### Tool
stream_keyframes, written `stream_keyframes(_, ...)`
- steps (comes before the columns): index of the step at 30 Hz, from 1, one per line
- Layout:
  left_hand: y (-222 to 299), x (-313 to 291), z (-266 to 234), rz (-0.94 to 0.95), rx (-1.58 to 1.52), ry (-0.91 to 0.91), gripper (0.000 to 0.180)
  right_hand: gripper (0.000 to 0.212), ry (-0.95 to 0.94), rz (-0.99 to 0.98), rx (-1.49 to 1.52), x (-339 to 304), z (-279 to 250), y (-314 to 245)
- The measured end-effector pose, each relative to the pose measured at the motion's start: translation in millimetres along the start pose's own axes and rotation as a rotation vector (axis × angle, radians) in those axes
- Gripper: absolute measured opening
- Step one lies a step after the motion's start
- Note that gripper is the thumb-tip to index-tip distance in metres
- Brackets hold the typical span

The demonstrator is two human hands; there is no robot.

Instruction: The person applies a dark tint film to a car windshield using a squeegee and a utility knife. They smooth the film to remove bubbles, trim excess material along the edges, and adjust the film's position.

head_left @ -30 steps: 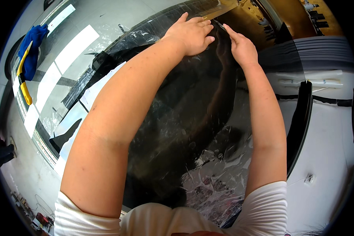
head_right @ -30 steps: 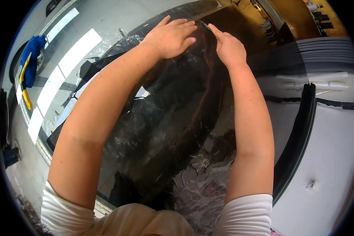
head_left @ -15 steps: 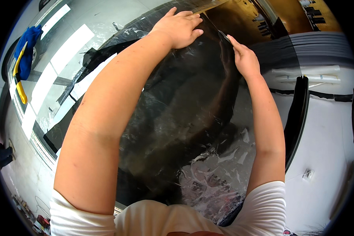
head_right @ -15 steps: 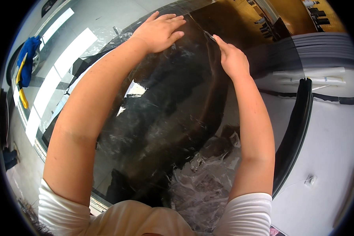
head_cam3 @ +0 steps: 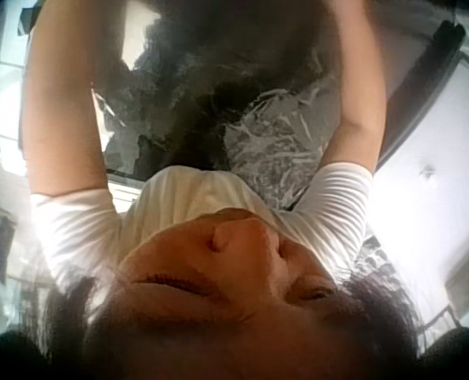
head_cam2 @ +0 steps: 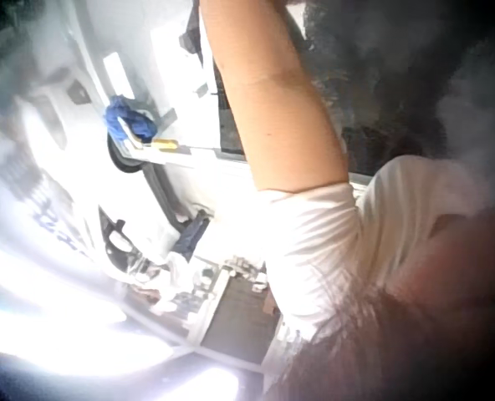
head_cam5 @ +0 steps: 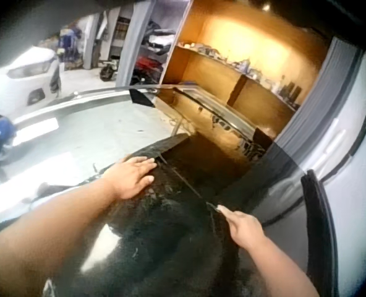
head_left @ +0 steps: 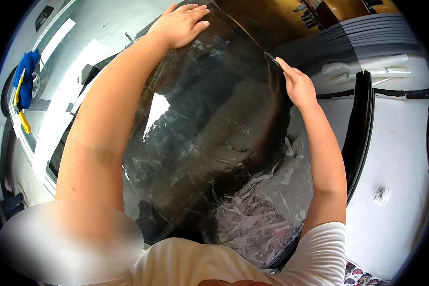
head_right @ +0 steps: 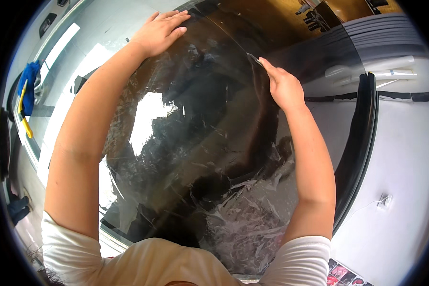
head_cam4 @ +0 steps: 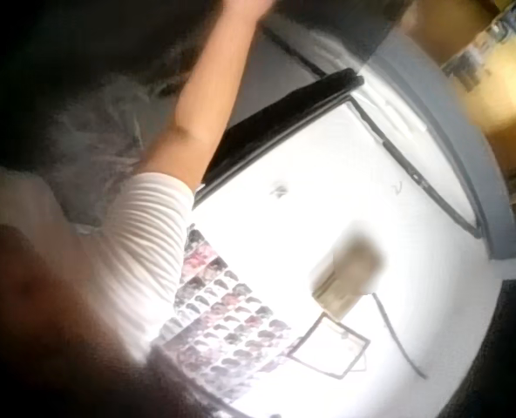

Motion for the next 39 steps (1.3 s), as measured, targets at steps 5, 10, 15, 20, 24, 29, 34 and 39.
stream_keyframes(5,-1,3,-2,0.012,0.031,-0.006,0.046,0.042,-0.006,0.037,0.019,-38,-3,22)
stream_keyframes(10,-6,5,3,0.054,0.090,-0.002,0.046,0.043,-0.017,0.059,0.003,-73,-10,41)
stream_keyframes(15,-20,5,6,0.100,0.097,-0.002,0.047,0.046,-0.028,0.072,-0.023,-111,-13,63)
stream_keyframes(20,-29,8,11,0.134,0.142,0.016,0.046,0.047,-0.023,0.090,-0.028,-154,-20,80)
stream_keyframes(24,-33,9,9,0.138,0.173,0.008,0.046,0.047,-0.058,0.151,-0.062,-191,-23,93)
stream_keyframes(29,-39,8,6,0.147,0.304,-0.021,0.047,0.047,-0.032,0.167,-0.064,-223,-28,99)
stream_keyframes(34,-29,9,4,0.104,0.432,-0.026,0.046,0.048,-0.020,0.188,-0.112,-254,-30,109)
stream_keyframes(39,-31,8,4,0.094,0.421,-0.036,0.047,0.049,-0.038,0.200,-0.130,-280,-35,116)
Point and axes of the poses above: each hand's wrist, its own x-axis towards the middle knuckle, its own z-axis out of the palm, y = z × x, the point moved 3 cm from there along x, towards the middle knuckle, and after that the axes turned 9 degrees about -x, right-handed, at the moved point
